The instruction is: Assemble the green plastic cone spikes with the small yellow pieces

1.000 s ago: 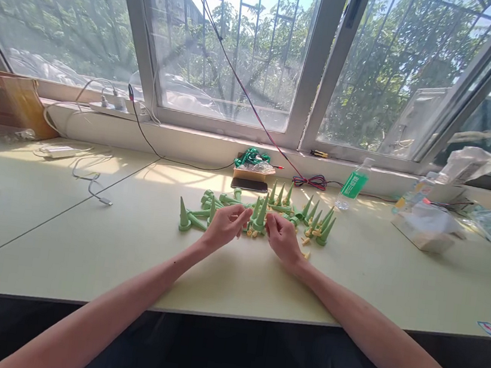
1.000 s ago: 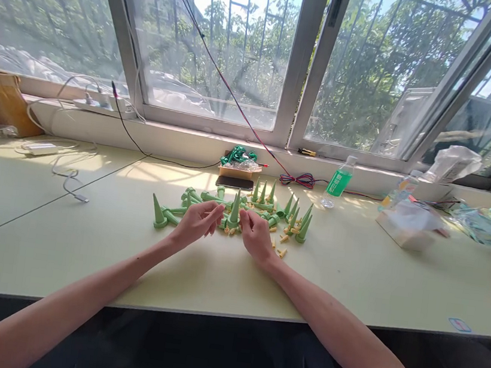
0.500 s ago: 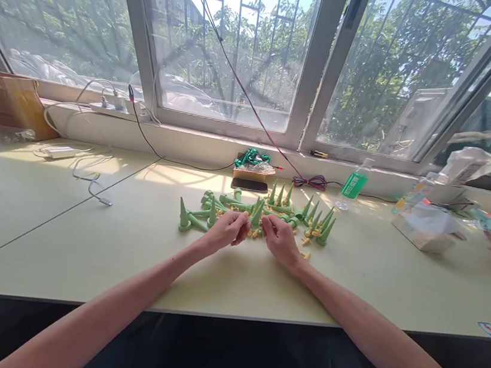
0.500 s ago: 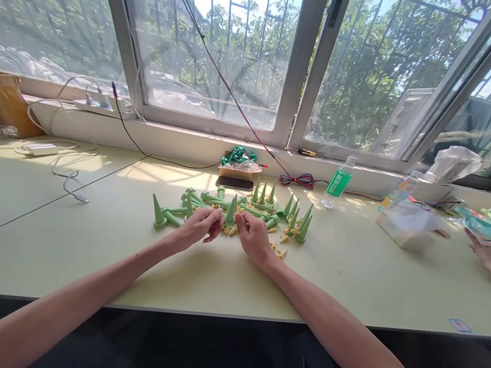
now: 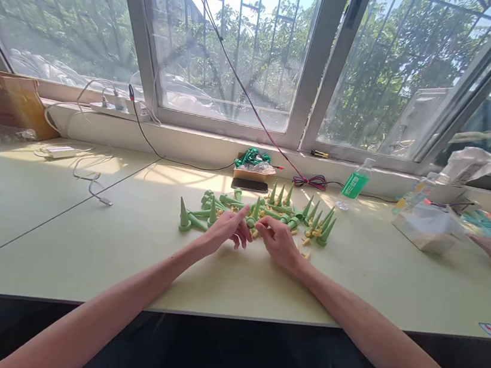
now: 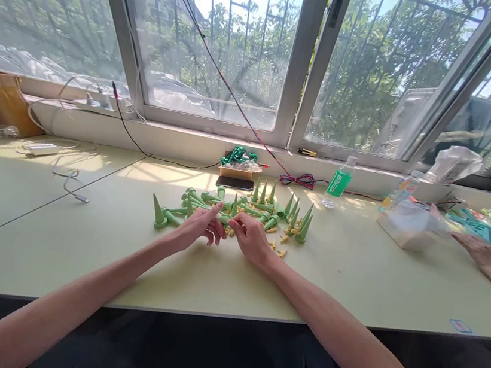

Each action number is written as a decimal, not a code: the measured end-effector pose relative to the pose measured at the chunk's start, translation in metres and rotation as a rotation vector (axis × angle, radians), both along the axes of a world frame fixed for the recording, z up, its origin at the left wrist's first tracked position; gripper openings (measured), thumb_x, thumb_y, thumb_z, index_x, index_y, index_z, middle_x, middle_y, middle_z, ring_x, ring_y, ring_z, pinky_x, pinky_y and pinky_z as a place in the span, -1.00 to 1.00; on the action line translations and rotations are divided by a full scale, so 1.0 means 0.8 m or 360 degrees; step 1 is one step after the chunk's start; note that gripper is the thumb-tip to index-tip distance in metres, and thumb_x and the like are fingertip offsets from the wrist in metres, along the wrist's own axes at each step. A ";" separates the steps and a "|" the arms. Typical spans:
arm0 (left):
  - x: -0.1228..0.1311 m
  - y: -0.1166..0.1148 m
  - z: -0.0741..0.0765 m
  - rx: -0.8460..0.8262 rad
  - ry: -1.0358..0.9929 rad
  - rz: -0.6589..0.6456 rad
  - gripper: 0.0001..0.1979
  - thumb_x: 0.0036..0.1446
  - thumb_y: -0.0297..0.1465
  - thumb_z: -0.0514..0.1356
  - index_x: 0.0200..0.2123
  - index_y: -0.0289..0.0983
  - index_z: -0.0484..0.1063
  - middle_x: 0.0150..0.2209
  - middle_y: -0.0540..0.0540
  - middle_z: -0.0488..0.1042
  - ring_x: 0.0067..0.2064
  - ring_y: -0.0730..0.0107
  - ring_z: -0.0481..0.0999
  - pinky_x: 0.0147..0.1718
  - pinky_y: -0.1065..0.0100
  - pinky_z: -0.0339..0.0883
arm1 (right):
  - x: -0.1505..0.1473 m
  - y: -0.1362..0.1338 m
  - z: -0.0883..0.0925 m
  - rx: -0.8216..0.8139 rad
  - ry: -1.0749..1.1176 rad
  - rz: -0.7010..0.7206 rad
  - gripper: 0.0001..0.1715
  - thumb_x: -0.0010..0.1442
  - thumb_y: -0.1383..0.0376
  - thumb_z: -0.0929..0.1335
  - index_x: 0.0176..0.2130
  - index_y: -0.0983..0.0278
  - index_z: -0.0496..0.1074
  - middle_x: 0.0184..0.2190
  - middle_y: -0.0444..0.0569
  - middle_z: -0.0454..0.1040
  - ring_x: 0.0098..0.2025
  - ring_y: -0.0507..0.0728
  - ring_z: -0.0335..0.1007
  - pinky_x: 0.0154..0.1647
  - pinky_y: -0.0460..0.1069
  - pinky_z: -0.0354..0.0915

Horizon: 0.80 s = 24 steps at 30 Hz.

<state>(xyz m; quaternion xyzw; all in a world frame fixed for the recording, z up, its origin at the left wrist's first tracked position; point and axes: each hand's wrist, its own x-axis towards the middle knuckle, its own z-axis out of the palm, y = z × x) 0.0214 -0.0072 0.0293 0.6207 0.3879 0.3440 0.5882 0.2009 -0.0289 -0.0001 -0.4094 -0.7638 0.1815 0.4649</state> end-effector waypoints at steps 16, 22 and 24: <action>-0.001 0.003 -0.007 0.0086 0.0085 -0.0051 -0.36 0.07 0.11 0.18 -0.55 -0.42 0.51 -0.44 -0.23 0.55 -0.54 0.43 0.49 -0.66 0.48 0.27 | 0.002 0.002 -0.004 -0.0088 0.0095 0.0087 -0.63 0.35 0.07 0.23 -0.34 0.27 0.35 -0.49 -0.14 0.34 -0.52 -0.01 0.13 -0.52 -0.10 0.07; -0.002 0.002 -0.006 0.0190 0.0113 -0.0081 -0.38 0.09 0.10 0.18 -0.55 -0.42 0.51 -0.47 -0.21 0.53 -0.55 0.44 0.47 -0.68 0.49 0.27 | 0.002 0.000 -0.002 -0.0149 0.0160 0.0114 -0.60 0.34 0.03 0.23 -0.37 0.25 0.34 -0.55 -0.16 0.28 -0.54 0.00 0.12 -0.53 -0.09 0.08; -0.003 0.003 -0.008 0.0260 0.0126 -0.0117 -0.39 0.10 0.08 0.18 -0.55 -0.41 0.51 -0.48 -0.20 0.52 -0.55 0.44 0.46 -0.68 0.49 0.26 | 0.002 0.000 -0.002 -0.0174 0.0186 0.0116 -0.56 0.34 0.01 0.22 -0.41 0.25 0.32 -0.58 -0.17 0.26 -0.55 0.01 0.12 -0.53 -0.09 0.09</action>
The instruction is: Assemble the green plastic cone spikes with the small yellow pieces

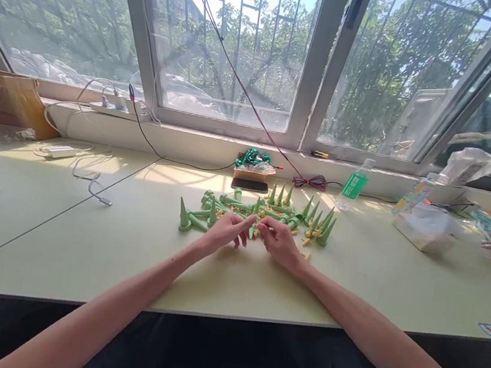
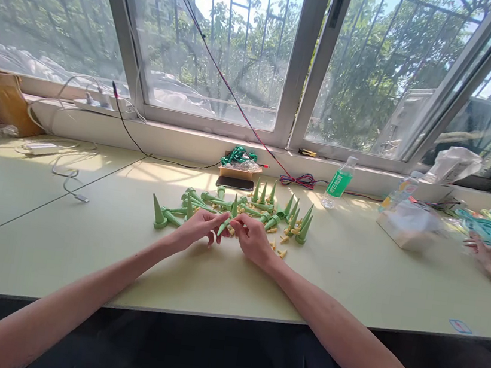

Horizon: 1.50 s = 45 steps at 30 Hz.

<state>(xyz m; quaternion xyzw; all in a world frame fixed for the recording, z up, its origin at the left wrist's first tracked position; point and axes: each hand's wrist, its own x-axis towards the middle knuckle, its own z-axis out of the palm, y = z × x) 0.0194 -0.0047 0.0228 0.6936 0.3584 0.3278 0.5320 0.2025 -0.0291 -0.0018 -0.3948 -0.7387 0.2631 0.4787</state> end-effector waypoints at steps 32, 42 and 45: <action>0.001 -0.008 -0.004 0.1152 0.0288 -0.0004 -0.63 0.18 -0.07 0.20 -0.35 -0.24 0.61 -0.25 -0.15 0.53 -0.46 0.48 0.40 -0.41 0.42 0.31 | -0.009 -0.002 0.005 -0.0549 0.0667 0.0215 -0.41 0.20 -0.11 0.31 -0.57 0.24 0.12 -0.67 -0.27 0.03 -0.72 -0.11 -0.14 -0.75 -0.12 -0.14; 0.002 -0.003 -0.004 0.0946 0.0235 0.0391 -0.19 0.31 0.07 -0.22 -0.72 -0.30 0.42 -0.63 -0.11 0.45 -0.55 0.45 0.41 -0.38 0.39 0.31 | -0.008 0.002 -0.002 -0.0209 0.0580 -0.0065 -0.43 0.26 -0.16 0.23 -0.50 0.21 0.14 -0.66 -0.22 0.08 -0.68 -0.05 -0.03 -0.70 -0.09 -0.02; 0.002 -0.002 -0.002 0.0426 0.0197 0.0157 -0.11 0.24 0.17 -0.29 -0.76 -0.32 0.41 -0.68 -0.16 0.42 -0.67 0.49 0.33 -0.57 0.41 0.24 | -0.006 0.001 -0.004 -0.0068 0.0413 -0.0154 -0.44 0.29 -0.14 0.20 -0.50 0.21 0.11 -0.63 -0.20 0.09 -0.63 -0.02 0.01 -0.64 -0.08 0.04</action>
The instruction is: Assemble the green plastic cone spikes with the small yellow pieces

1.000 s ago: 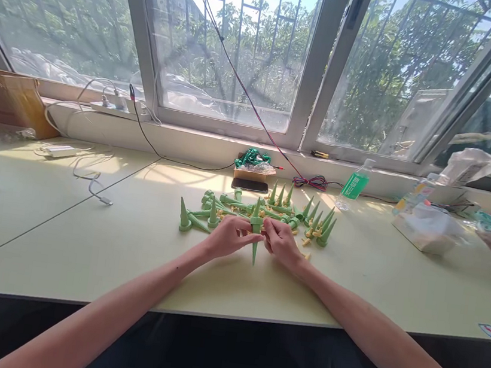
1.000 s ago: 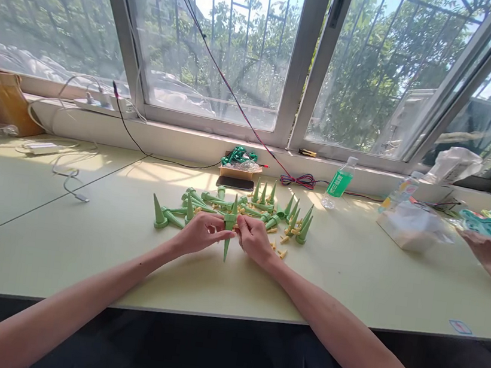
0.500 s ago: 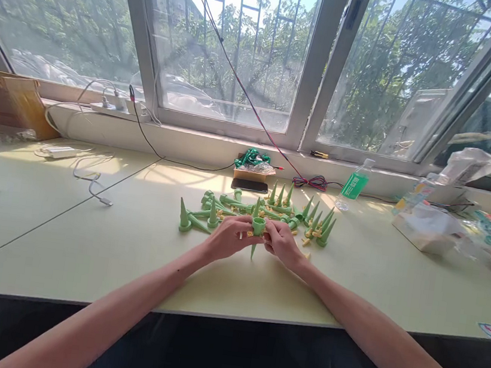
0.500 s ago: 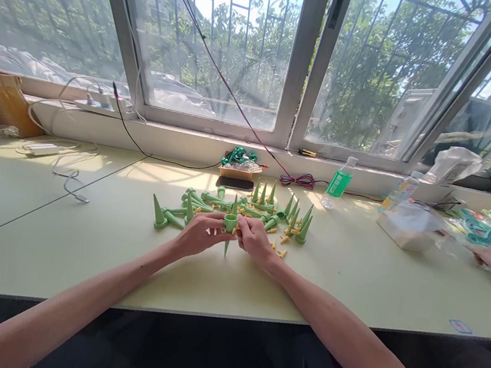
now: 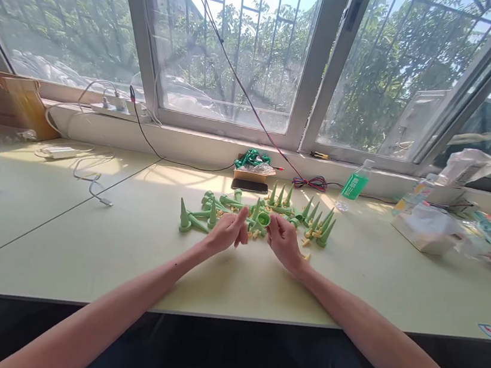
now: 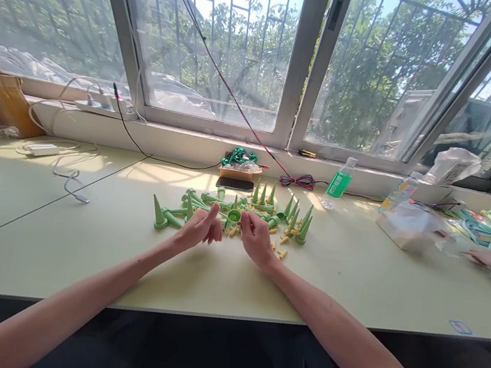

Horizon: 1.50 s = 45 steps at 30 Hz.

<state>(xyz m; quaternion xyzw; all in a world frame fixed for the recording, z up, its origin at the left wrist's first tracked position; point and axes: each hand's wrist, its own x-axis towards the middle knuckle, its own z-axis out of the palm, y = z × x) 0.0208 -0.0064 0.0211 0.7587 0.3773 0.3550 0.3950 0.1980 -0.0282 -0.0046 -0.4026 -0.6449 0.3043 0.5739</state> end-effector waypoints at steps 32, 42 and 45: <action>-0.004 -0.007 0.000 0.0039 0.0151 -0.0364 -0.50 0.08 0.03 0.22 -0.45 -0.35 0.53 -0.59 -0.06 0.43 -0.58 0.46 0.41 -0.62 0.48 0.21 | 0.004 -0.006 0.005 0.0006 -0.0384 0.0277 -0.39 0.35 -0.04 0.16 -0.60 0.24 0.12 -0.71 -0.20 0.10 -0.62 -0.02 -0.02 -0.58 -0.08 -0.04; 0.000 -0.007 -0.004 0.0667 0.0315 -0.0293 -0.67 0.18 -0.11 0.21 -0.30 -0.27 0.56 -0.17 -0.14 0.50 -0.49 0.53 0.39 -0.46 0.45 0.29 | 0.003 -0.002 0.004 0.0050 -0.0500 0.0134 -0.36 0.34 -0.05 0.17 -0.63 0.26 0.14 -0.71 -0.18 0.12 -0.60 -0.01 0.00 -0.55 -0.06 -0.01; 0.000 -0.004 -0.003 0.0795 0.0371 -0.0058 -0.64 0.12 -0.07 0.25 -0.29 -0.28 0.53 -0.23 -0.12 0.51 -0.52 0.52 0.38 -0.45 0.41 0.28 | 0.002 -0.001 0.004 0.0002 -0.0370 0.0023 -0.37 0.33 -0.08 0.17 -0.59 0.25 0.16 -0.70 -0.18 0.15 -0.61 -0.01 0.03 -0.57 -0.06 -0.01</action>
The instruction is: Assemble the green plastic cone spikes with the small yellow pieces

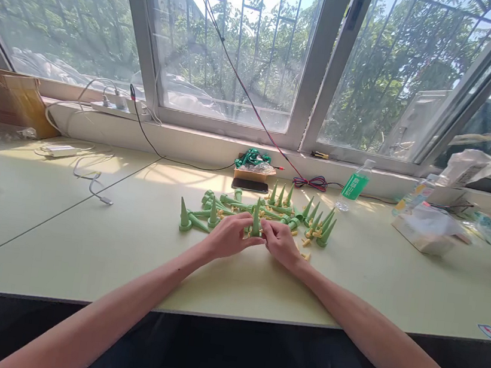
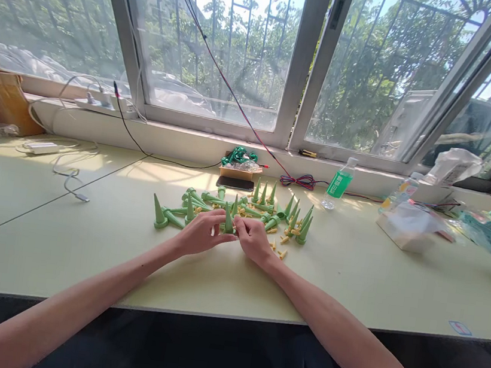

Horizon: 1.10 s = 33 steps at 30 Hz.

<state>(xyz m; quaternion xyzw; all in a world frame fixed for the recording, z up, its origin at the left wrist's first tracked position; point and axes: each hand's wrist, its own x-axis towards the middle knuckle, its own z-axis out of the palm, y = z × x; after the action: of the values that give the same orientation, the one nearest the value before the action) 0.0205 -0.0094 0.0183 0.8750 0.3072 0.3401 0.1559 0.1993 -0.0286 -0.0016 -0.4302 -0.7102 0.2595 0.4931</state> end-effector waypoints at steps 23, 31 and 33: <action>0.000 0.003 0.004 -0.1324 -0.0254 -0.0134 -0.21 0.15 0.22 -0.06 -0.44 -0.40 0.54 -0.55 -0.16 0.52 -0.69 0.52 0.33 -0.67 0.46 0.15 | 0.003 -0.002 -0.001 0.0025 0.0032 0.0113 -0.49 0.35 -0.05 0.18 -0.45 0.23 0.18 -0.61 -0.21 0.16 -0.59 -0.02 0.05 -0.58 -0.09 0.03; -0.003 0.004 -0.003 -0.0913 -0.0072 -0.0115 -0.41 0.14 0.10 0.12 -0.51 -0.35 0.49 -0.72 0.01 0.32 -0.67 0.51 0.30 -0.64 0.48 0.12 | 0.001 -0.003 -0.001 -0.0104 0.0227 0.0216 -0.44 0.32 -0.09 0.20 -0.51 0.23 0.16 -0.67 -0.24 0.09 -0.67 -0.05 0.02 -0.67 -0.10 -0.02; -0.002 0.002 -0.004 -0.0635 -0.0074 -0.0054 -0.50 0.10 0.02 0.22 -0.50 -0.34 0.48 -0.68 0.04 0.31 -0.62 0.52 0.30 -0.63 0.49 0.09 | -0.001 -0.004 -0.001 -0.0187 0.0336 0.0262 -0.44 0.31 -0.11 0.21 -0.51 0.22 0.15 -0.69 -0.26 0.07 -0.71 -0.06 -0.01 -0.70 -0.10 -0.05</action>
<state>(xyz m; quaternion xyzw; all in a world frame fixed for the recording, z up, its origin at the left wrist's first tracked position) 0.0187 -0.0076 0.0153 0.8237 0.3501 0.2898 0.3390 0.1989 -0.0317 -0.0024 -0.3689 -0.6709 0.3839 0.5161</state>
